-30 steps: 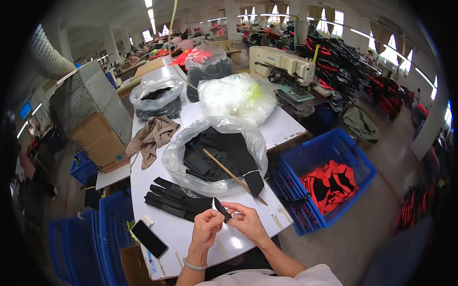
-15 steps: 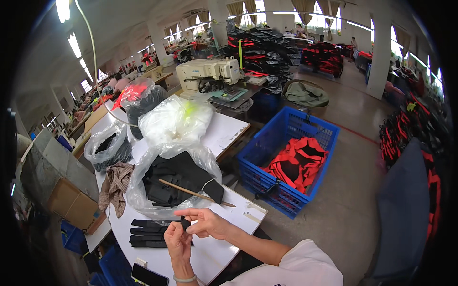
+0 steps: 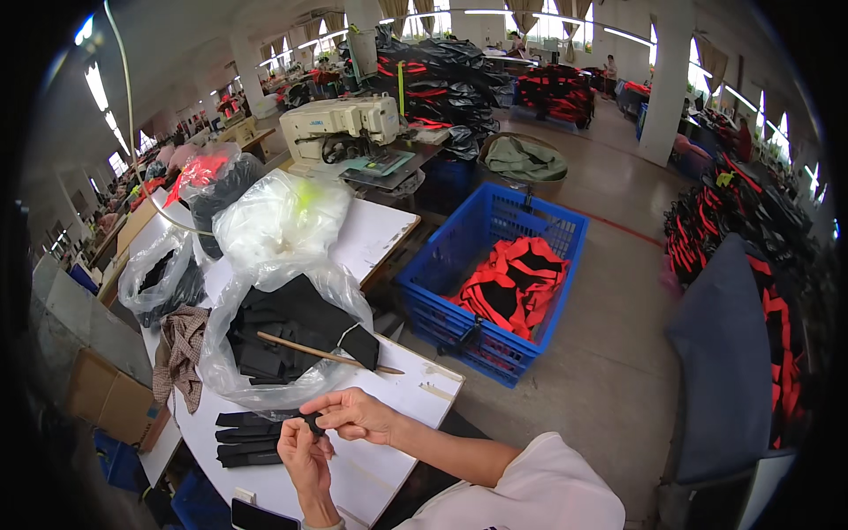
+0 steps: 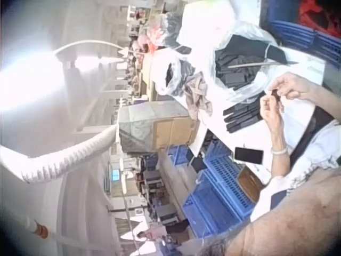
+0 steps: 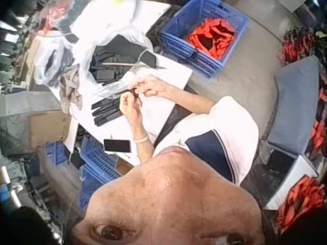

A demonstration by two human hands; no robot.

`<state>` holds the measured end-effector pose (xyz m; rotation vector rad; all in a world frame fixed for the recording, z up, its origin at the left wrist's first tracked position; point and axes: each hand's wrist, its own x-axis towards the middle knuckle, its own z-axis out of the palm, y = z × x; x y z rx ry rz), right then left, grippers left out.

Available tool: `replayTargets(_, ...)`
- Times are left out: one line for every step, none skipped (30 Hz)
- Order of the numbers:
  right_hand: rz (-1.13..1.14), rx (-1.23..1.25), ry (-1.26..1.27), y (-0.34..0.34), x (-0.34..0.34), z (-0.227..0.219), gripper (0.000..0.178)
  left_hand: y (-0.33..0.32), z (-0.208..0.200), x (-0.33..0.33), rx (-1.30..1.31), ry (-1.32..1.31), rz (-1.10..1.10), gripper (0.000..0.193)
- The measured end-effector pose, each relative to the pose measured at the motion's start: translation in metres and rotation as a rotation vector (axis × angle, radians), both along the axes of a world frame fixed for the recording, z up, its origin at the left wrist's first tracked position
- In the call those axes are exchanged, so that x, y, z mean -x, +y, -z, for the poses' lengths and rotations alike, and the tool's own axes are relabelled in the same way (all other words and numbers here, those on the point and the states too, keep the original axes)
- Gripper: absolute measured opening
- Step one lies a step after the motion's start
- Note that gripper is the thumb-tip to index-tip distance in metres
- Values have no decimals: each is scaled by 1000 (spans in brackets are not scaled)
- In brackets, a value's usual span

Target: Assembling black strap components by sliding them onto a wooden rod and folding them into place.

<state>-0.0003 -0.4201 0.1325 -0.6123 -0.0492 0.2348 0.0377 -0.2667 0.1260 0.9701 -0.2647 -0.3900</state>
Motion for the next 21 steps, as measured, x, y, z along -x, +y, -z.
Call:
replayTargets(86,160,63,-1,0,1,37,0,0,0,-2,3,1,11)
replayTargets(101,213,31,-2,2,0,33,-1,-1,1,-74,-36,-59,12)
replayTargets(105,211,36,-3,4,0,33,-3,-2,2,-146,-74,-114,13)
replayTargets(143,227,34,-3,5,0,32,-2,-3,3,-148,-70,-111,13)
replayTargets(180,244,32,-4,6,0,31,-2,-4,5,-257,-183,-112,13)
replayTargets(180,243,35,-4,5,2,31,-1,-5,6,-366,-297,-116,13)
replayTargets(205,254,38,-4,4,5,30,-1,-5,8,-366,-295,-115,13)
replayTargets(231,266,40,-4,3,7,30,-2,-5,9,-372,-288,-110,14)
replayTargets(229,266,41,-3,4,7,30,-1,-5,10,-379,-283,-108,15)
replayTargets(178,-23,70,-1,5,7,29,1,-4,9,-353,-195,-83,15)
replayTargets(126,-311,98,0,6,6,28,4,6,9,-352,-194,-84,15)
replayTargets(133,-322,29,4,6,-3,29,7,24,10,-405,-181,22,15)
replayTargets(131,-320,30,5,6,-13,29,5,27,11,-454,-169,134,16)
replayTargets(210,-122,-50,5,4,-25,29,0,30,23,-446,-36,115,16)
replayTargets(294,70,-130,5,1,-31,30,2,30,22,-451,-37,121,16)
replayTargets(385,272,-177,3,-3,-31,32,6,30,19,-316,-13,-111,13)
replayTargets(390,266,-175,1,-3,-27,32,8,30,17,-177,11,-341,11)
replayTargets(328,381,-133,0,-1,-23,33,8,13,19,-187,-29,-348,15)
replayTargets(256,495,-94,-1,1,-20,34,2,4,21,-188,-27,-356,15)
replayTargets(207,496,-98,4,4,-14,34,-4,-2,25,-197,-99,-296,15)
replayTargets(204,492,-101,8,6,-12,34,-6,-5,26,-210,-174,-230,15)
